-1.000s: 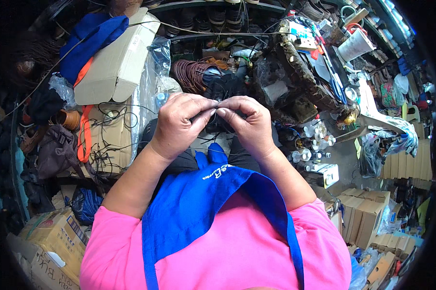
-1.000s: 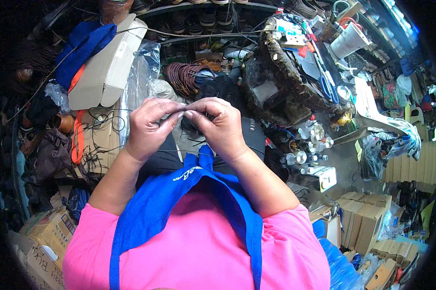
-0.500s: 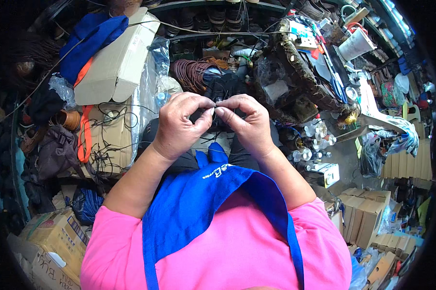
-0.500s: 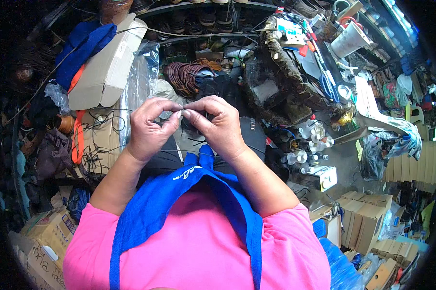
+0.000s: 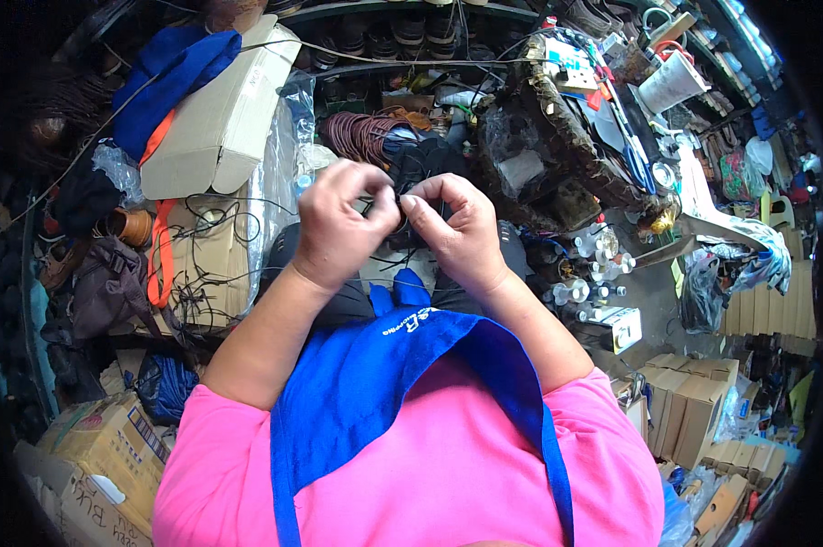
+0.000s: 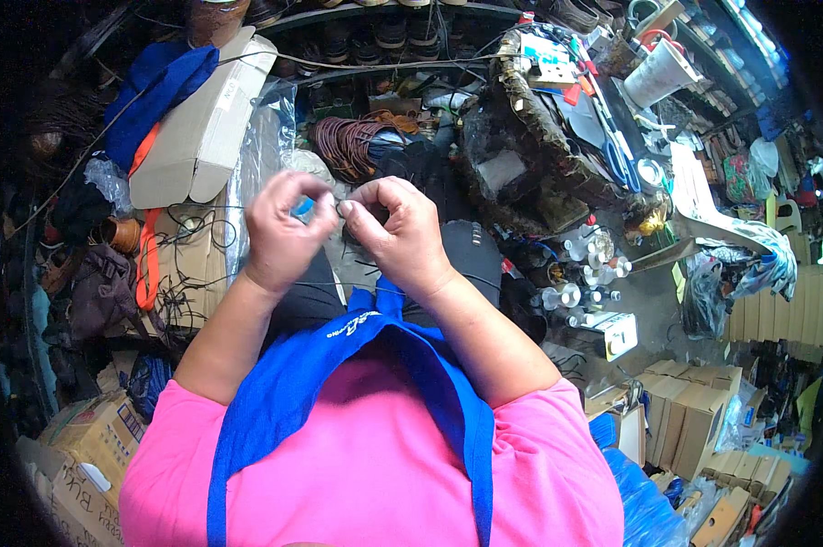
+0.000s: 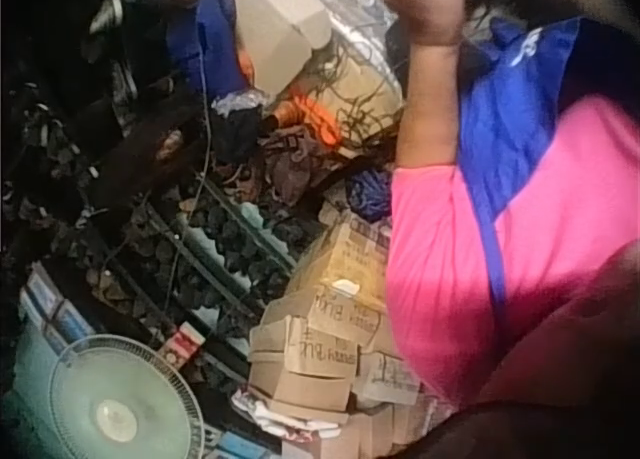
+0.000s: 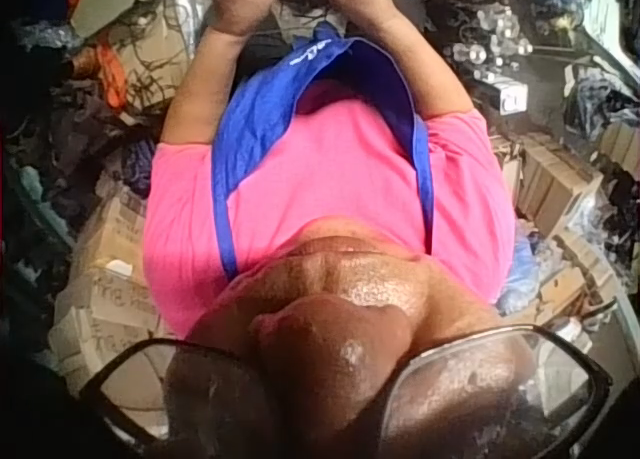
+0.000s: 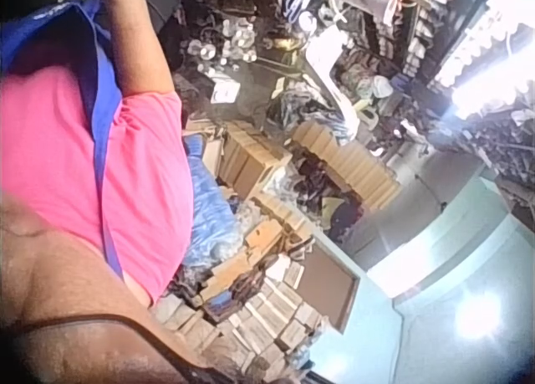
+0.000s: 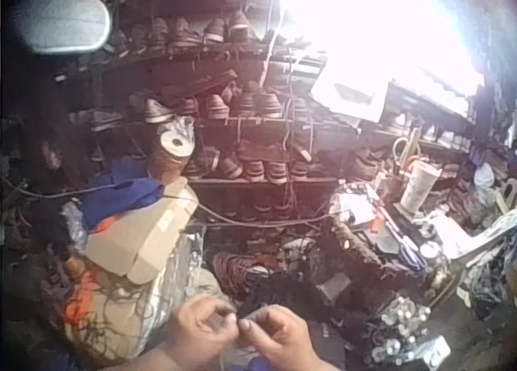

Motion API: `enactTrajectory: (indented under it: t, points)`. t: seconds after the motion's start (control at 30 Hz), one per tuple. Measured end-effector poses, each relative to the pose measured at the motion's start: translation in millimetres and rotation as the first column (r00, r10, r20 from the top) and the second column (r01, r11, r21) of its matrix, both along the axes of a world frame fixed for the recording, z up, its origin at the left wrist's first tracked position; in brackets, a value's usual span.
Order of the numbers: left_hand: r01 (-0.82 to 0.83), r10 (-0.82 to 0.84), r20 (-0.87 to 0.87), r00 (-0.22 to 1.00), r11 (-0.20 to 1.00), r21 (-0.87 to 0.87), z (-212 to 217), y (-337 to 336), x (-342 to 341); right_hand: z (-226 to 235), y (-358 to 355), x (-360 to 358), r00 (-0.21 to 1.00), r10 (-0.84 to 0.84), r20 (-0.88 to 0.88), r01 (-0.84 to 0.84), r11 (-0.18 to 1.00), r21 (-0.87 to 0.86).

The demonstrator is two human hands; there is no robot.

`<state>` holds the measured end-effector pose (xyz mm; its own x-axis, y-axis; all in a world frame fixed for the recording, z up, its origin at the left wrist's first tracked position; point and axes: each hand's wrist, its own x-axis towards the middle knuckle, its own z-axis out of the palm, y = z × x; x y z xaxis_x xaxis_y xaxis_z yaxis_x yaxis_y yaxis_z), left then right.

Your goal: Manually sewing a black leather shoe component using needle and thread.

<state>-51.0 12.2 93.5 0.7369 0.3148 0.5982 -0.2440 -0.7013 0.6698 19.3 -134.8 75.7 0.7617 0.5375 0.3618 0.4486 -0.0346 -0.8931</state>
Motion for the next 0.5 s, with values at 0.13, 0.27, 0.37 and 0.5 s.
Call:
enactTrajectory:
  t: [0.13,0.27,0.37,0.5]
  points:
    - [0.048,-0.079,-0.112,0.991,0.965,-0.257,2.2,23.7,3.1,1.3,-5.0,-4.8,0.796,0.179,-0.578,-0.079,0.978,0.195]
    - [0.246,-0.382,-0.135,0.914,0.788,-0.564,7.5,15.5,1.8,-3.1,-4.9,-0.6,0.693,0.325,-0.643,-0.105,0.928,0.357]
    - [0.32,-0.425,-0.142,0.894,0.828,-0.461,7.9,17.6,-0.2,-0.5,-3.2,-2.2,0.685,0.344,-0.642,-0.109,0.92,0.377]
    - [0.296,-0.382,-0.191,0.904,0.884,-0.362,9.6,15.4,1.7,-1.5,-5.2,0.2,0.705,0.344,-0.62,-0.137,0.924,0.356]
